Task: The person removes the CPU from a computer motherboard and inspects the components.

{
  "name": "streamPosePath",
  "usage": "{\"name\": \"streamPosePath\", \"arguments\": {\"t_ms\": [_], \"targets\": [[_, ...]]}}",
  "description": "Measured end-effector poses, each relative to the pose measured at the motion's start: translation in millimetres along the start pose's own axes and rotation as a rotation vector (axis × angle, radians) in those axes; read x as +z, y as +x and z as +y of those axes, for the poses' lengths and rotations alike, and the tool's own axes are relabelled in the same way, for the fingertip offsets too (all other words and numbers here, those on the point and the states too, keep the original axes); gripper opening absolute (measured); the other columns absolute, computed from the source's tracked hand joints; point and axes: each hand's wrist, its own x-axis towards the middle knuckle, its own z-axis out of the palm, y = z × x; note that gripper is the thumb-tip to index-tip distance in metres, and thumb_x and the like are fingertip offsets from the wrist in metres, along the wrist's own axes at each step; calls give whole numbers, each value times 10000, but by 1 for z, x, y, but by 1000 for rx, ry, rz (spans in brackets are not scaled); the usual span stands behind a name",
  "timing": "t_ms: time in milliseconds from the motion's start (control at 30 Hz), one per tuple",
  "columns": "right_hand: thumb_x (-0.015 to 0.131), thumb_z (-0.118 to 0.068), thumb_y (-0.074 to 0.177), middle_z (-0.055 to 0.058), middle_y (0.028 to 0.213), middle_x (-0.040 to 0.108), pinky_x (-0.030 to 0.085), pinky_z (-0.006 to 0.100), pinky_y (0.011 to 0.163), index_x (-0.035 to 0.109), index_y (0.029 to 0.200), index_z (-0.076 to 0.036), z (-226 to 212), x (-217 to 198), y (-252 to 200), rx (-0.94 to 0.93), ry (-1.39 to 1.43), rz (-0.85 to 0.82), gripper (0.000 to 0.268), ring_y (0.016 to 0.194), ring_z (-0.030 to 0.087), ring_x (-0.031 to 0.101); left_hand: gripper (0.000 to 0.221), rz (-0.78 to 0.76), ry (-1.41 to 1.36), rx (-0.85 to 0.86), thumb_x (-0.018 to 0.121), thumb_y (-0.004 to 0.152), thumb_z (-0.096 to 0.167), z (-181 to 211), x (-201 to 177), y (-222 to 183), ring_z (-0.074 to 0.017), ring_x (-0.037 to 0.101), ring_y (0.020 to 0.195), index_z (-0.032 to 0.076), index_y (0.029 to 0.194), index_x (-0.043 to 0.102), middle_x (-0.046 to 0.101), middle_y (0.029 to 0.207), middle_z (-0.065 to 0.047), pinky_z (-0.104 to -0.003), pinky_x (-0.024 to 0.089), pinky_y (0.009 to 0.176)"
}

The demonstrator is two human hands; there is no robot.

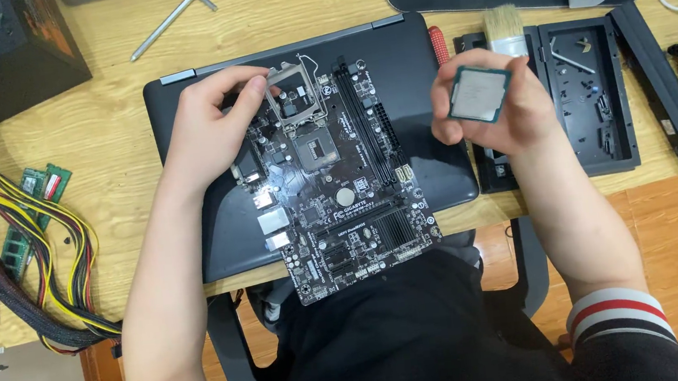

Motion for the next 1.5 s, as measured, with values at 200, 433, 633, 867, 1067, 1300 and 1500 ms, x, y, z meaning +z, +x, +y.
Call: {"name": "streamPosePath", "arguments": {"t_ms": [200,433,633,867,1067,1300,1500], "targets": [[457,-514,1200,196,975,700,450,344,732,627,1351,65,10,-13,-4,87,-21,84,623,766,228,612,254,-5,-5,34,642,1069,215,-5,0,0,-79,684,967,21,1213,724,784,1040,-39,-251,533,852],[514,-505,1120,209,1129,658,470,386,827,550,1418,89,19,5,12,149,-34,182,666,854,248,589,239,18,-3,70,651,1047,176,-11,-2,-1,-96,689,984,11,1205,723,781,1061,-63,-249,531,874],[575,-487,1064,222,1233,652,496,370,841,499,1466,107,19,29,12,137,-184,127,721,922,253,592,268,117,200,304,715,978,149,55,6,-25,-217,707,1138,19,1212,712,744,1191,-100,-335,545,988],[526,-478,1078,207,1245,663,523,380,940,536,1414,83,38,71,-3,275,-229,20,654,1080,247,639,743,-136,405,668,846,821,405,113,60,-77,-343,540,1344,74,1422,561,568,1418,-143,-497,439,1130],[503,-414,1113,190,1163,648,422,375,881,585,1468,35,77,59,-47,349,-221,67,579,998,234,540,722,-91,360,648,898,786,272,113,79,-105,-357,567,1340,43,1393,581,589,1431,-145,-484,476,1105],[521,-475,1103,171,1285,673,474,437,1094,605,1388,38,86,96,-41,199,-157,49,592,1263,268,606,615,17,192,647,957,746,172,106,83,-116,-292,654,1254,53,1263,647,643,1350,-106,-436,527,1057],[572,-516,1050,187,1267,673,497,457,1071,581,1396,50,100,97,-48,114,-126,84,663,1230,278,633,567,4,25,514,946,742,116,103,87,-127,-283,664,1235,64,1231,665,656,1336,-107,-393,550,1047]]}}
